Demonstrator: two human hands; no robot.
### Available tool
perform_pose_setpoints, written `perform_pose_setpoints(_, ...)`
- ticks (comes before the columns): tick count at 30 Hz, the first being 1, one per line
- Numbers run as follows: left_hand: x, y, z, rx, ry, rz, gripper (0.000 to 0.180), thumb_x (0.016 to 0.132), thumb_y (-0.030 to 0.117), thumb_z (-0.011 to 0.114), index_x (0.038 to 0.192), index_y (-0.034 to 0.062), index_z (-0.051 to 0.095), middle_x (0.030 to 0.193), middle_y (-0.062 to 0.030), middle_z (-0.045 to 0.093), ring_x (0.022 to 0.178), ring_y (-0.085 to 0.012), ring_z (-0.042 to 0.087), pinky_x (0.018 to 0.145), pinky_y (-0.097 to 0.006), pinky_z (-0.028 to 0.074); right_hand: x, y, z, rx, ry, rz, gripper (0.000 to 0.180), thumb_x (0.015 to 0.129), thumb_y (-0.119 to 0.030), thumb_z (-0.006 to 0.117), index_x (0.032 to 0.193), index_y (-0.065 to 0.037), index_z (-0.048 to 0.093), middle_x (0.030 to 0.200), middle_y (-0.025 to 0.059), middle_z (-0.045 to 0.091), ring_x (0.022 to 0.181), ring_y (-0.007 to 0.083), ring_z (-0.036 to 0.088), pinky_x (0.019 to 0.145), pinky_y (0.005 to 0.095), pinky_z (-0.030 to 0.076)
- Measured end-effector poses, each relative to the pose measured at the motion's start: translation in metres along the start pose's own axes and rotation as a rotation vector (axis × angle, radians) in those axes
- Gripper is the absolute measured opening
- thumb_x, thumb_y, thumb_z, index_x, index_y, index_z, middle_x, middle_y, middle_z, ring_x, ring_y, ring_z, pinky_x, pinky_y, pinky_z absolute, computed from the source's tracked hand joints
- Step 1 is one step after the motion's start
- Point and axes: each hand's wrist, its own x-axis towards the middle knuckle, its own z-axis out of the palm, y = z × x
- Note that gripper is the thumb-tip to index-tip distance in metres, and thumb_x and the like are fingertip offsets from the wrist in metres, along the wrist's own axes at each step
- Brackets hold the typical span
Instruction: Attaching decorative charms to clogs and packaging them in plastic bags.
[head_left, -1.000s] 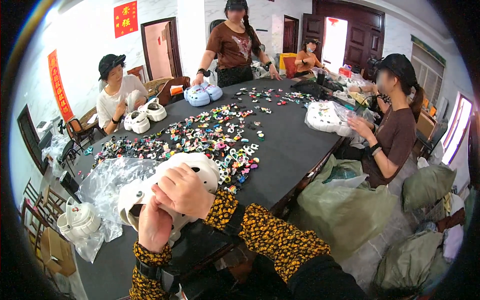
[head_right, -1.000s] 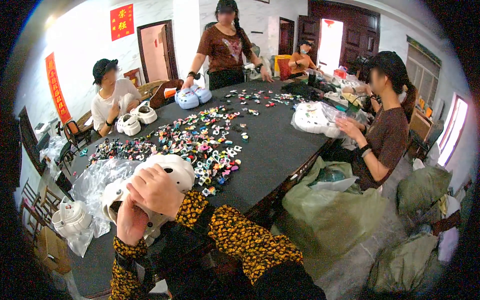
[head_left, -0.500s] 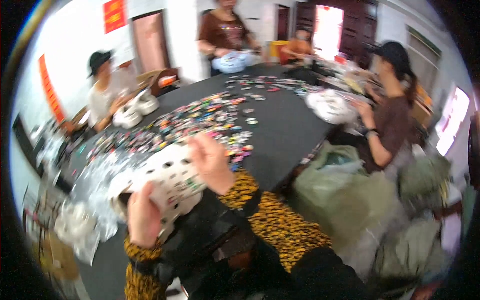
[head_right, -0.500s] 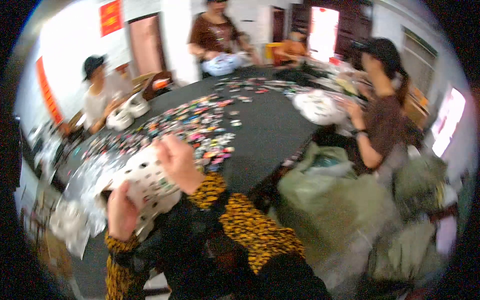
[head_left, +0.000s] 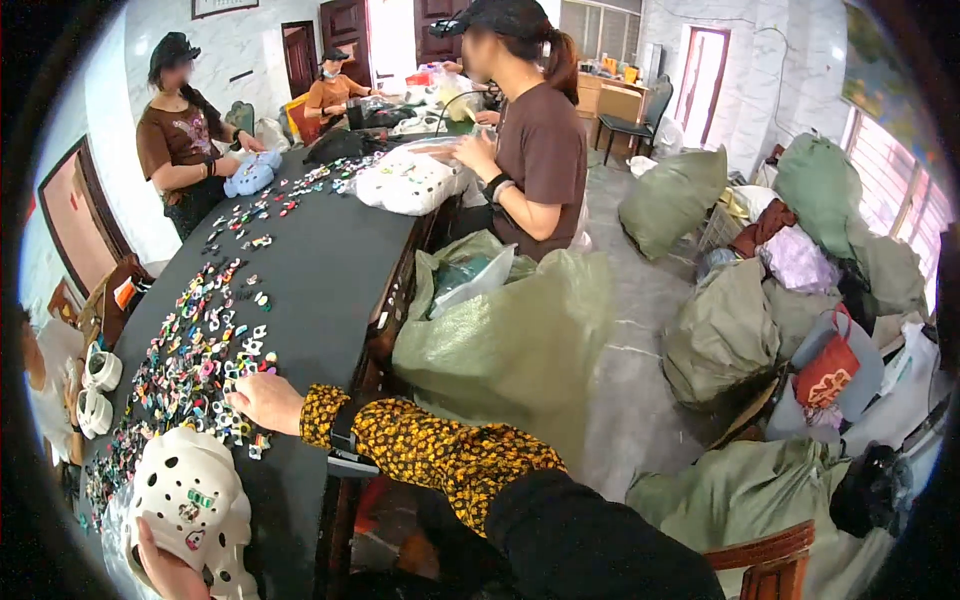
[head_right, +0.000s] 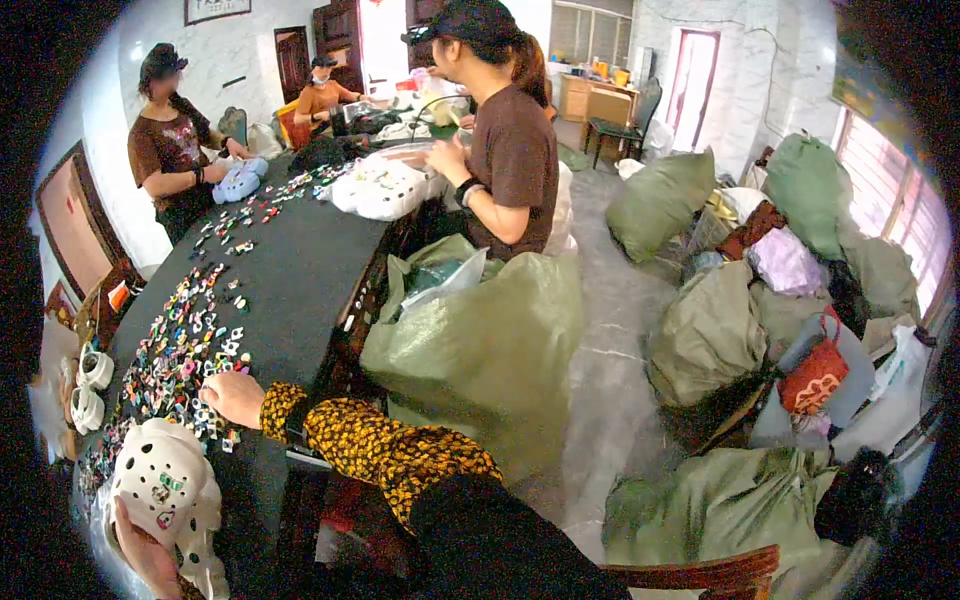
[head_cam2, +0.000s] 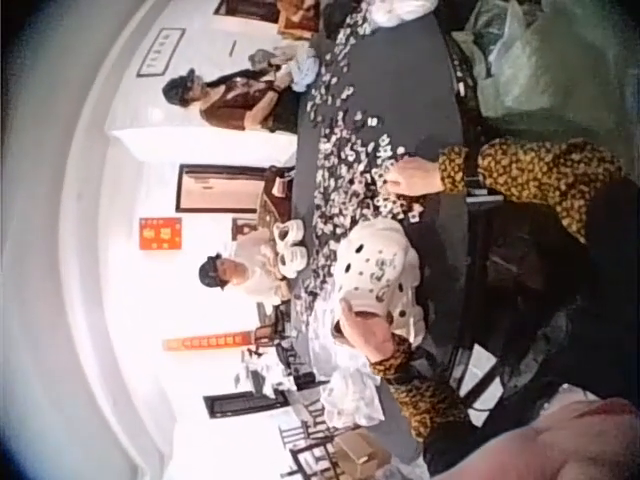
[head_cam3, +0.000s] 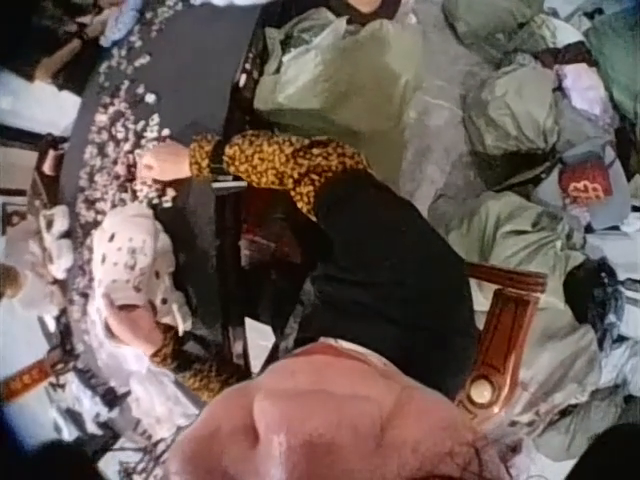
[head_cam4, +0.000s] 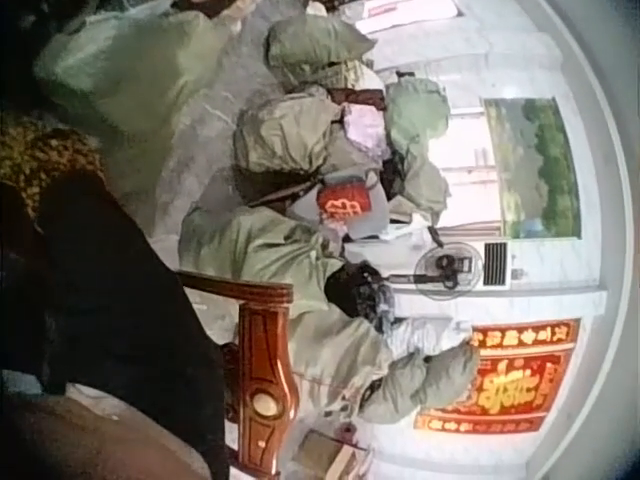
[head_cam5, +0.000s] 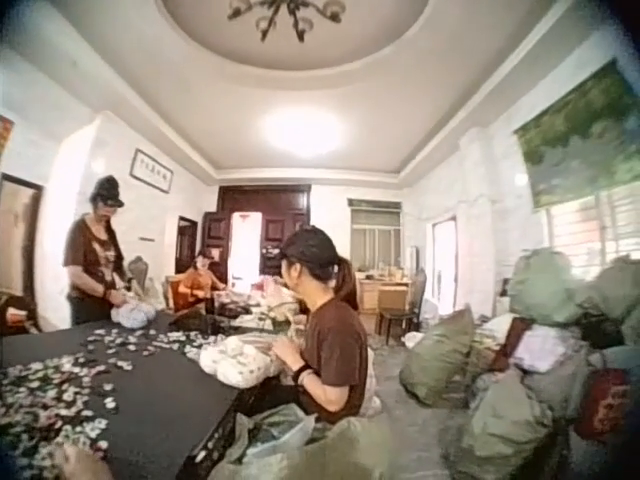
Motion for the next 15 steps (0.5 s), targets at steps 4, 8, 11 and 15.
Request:
perform_pose_setpoints(4, 0.009, 0.006, -0.031, -0.038, -0.031, -0.078, 0.054, 0.090, 0.043, 0.053, 0.127, 0.0032, 0.048, 0.123, -0.0106, 0.055, 0.110, -0.0261, 0.055, 0.089, -0.041, 0.048, 0.006, 0.004, 0.003, -0.027, -0.055, 0.055, 0.039, 0.088, -0.031, 0.052, 0.069, 0.002, 0.054, 0.068, 0.0229, 0.059, 0.068, 0.0409, 0.059, 0.062, 0.0502, 0.045)
perform_pose_setpoints(8, -0.006, 0.027, -0.038, 0.118, 0.100, -0.200, 0.073, 0.084, 0.043, 0.062, 0.142, 0.0128, 0.029, 0.146, -0.0157, 0.028, 0.128, -0.0336, 0.034, 0.094, -0.061, 0.034, 0.019, 0.009, 0.004, -0.010, -0.073, 0.087, 0.034, 0.085, -0.031, 0.055, 0.074, 0.002, 0.057, 0.071, 0.0240, 0.059, 0.072, 0.0425, 0.059, 0.066, 0.0517, 0.045)
perform_pose_setpoints(11, -0.004, 0.028, -0.044, 0.029, 0.077, -0.044, 0.057, 0.088, 0.039, 0.056, 0.131, 0.0029, 0.044, 0.132, -0.0146, 0.046, 0.118, -0.0317, 0.046, 0.089, -0.052, 0.043, 0.028, 0.015, 0.008, -0.060, 0.054, -0.003, 0.035, 0.084, -0.031, 0.058, 0.076, 0.003, 0.057, 0.074, 0.0252, 0.059, 0.073, 0.0418, 0.060, 0.067, 0.0494, 0.047)
perform_pose_setpoints(15, -0.023, 0.027, -0.061, 0.276, 0.184, 0.252, 0.047, 0.091, 0.025, 0.057, 0.130, 0.0021, 0.043, 0.129, -0.0155, 0.046, 0.113, -0.0268, 0.050, 0.090, -0.041, 0.046, 0.038, -0.002, 0.026, -0.079, 0.025, -0.088, 0.029, 0.084, -0.026, 0.056, 0.080, 0.002, 0.060, 0.077, 0.0234, 0.058, 0.072, 0.0395, 0.060, 0.066, 0.0485, 0.048)
